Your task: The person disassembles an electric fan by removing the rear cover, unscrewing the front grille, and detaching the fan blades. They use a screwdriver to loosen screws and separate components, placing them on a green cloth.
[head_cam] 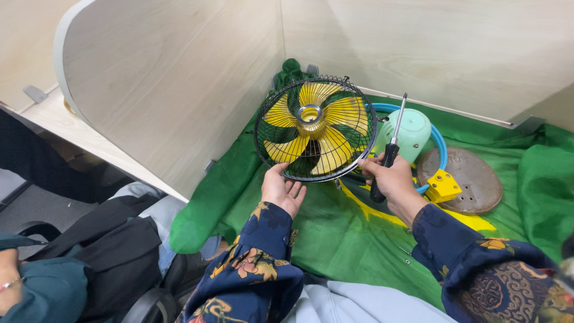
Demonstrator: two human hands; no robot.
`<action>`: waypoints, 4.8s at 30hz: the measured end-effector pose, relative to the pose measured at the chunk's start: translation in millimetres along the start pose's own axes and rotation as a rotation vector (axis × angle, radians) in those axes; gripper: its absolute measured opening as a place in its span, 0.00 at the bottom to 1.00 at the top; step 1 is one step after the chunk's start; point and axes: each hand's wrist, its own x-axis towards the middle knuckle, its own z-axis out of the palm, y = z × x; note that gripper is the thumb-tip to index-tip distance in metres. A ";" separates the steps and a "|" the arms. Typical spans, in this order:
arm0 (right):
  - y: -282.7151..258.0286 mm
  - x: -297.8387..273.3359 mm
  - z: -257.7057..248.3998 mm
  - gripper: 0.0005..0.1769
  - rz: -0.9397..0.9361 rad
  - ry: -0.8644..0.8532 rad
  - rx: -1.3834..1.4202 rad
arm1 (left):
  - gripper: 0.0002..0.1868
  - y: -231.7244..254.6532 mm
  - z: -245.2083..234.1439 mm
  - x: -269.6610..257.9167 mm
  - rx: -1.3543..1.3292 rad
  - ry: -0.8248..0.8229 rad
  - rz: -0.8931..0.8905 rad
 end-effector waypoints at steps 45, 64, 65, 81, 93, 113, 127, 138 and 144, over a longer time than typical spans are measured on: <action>-3.4 -14.8 29.9 0.21 0.132 0.271 0.121 | 0.20 -15.3 5.9 12.7 0.250 -0.073 0.061; 5.0 4.9 9.7 0.09 0.171 0.018 0.200 | 0.10 -26.7 -19.0 14.8 0.193 -0.017 0.314; 8.0 5.6 7.9 0.08 0.176 0.017 0.220 | 0.10 -26.8 -17.9 11.4 0.186 -0.018 0.333; -12.6 6.1 -9.3 0.12 0.026 -0.011 0.196 | 0.22 14.3 21.6 -23.4 0.108 -0.424 0.390; -73.2 -7.2 -9.1 0.15 0.020 -0.100 0.350 | 0.29 72.5 42.9 -76.4 0.268 -0.671 0.342; -93.3 -57.0 -177.4 0.13 -0.346 0.110 0.537 | 0.29 -42.3 85.9 -24.3 0.700 -0.901 -0.165; -42.7 -59.0 -176.9 0.32 -0.135 0.371 -1.069 | 0.23 -22.4 47.3 22.3 0.637 -0.587 0.220; -11.8 -41.4 -173.2 0.33 -0.049 0.215 -1.238 | 0.24 61.2 27.0 62.3 1.179 -0.084 0.941; -30.3 -31.6 -158.1 0.34 -0.239 0.284 -1.186 | 0.39 64.4 40.8 34.0 1.667 0.013 0.875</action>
